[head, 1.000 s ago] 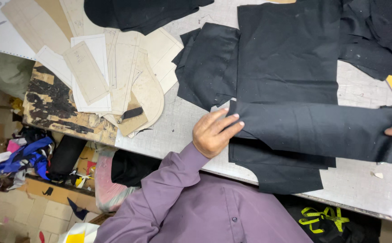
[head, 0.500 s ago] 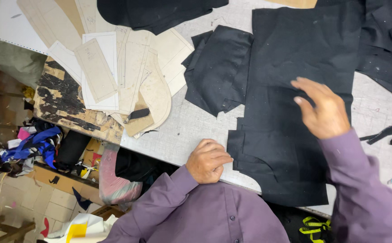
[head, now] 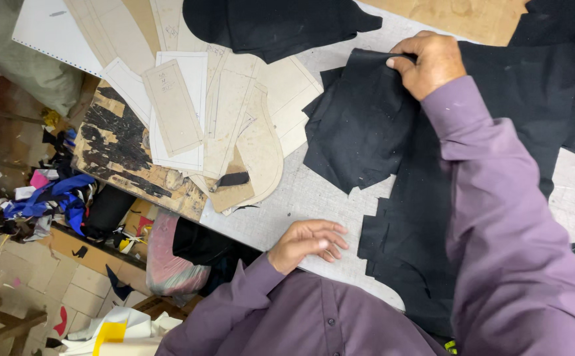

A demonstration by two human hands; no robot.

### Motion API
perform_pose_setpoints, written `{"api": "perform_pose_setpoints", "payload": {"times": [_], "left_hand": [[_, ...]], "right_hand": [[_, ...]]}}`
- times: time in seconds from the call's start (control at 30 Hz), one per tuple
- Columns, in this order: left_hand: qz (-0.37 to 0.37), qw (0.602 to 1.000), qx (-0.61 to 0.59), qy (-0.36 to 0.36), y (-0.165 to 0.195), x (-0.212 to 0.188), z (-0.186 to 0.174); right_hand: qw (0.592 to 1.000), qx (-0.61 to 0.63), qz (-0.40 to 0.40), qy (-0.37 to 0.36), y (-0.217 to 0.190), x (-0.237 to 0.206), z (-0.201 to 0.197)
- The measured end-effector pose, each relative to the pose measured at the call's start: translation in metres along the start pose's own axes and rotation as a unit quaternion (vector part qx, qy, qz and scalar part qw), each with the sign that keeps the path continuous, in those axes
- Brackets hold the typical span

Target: The person sorts and stacks black fabric pieces on a work table, aligning edges and folding them into neat bundles. They then mark the bundles with chalk and secure them with a black elastic band.

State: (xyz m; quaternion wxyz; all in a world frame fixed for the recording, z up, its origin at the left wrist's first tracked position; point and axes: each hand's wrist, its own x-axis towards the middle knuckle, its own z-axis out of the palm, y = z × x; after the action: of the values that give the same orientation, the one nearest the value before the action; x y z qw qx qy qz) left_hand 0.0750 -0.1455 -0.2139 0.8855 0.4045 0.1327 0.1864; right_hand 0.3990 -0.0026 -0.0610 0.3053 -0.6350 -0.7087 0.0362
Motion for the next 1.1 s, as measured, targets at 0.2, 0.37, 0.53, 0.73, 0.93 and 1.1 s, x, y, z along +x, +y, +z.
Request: {"api": "perform_pose_setpoints", "payload": {"times": [0.2,0.37,0.53,0.73,0.93,1.1], "left_hand": [[0.017,0.951,-0.295,-0.085,0.042,0.068,-0.006],[0.109,0.936,-0.335,-0.01,0.079,0.063,0.004],[0.017,0.974,-0.135,0.181,0.044,0.045,0.019],[-0.033,0.969,-0.055,0.24,-0.015,0.024,0.04],[-0.043,0.973,0.009,0.226,-0.023,0.005,0.051],[-0.056,0.965,0.026,0.255,-0.025,0.005,0.06]], "right_hand": [[0.989,0.096,-0.101,-0.051,-0.088,-0.048,-0.098],[0.993,0.053,-0.103,-0.034,-0.11,-0.132,-0.142],[0.96,0.226,0.166,-0.021,-0.078,-0.244,-0.097],[0.883,0.282,0.369,-0.07,-0.04,-0.354,-0.065],[0.834,0.347,0.426,0.05,-0.083,-0.376,-0.039],[0.909,0.081,0.39,0.125,-0.119,-0.381,-0.013]]}}
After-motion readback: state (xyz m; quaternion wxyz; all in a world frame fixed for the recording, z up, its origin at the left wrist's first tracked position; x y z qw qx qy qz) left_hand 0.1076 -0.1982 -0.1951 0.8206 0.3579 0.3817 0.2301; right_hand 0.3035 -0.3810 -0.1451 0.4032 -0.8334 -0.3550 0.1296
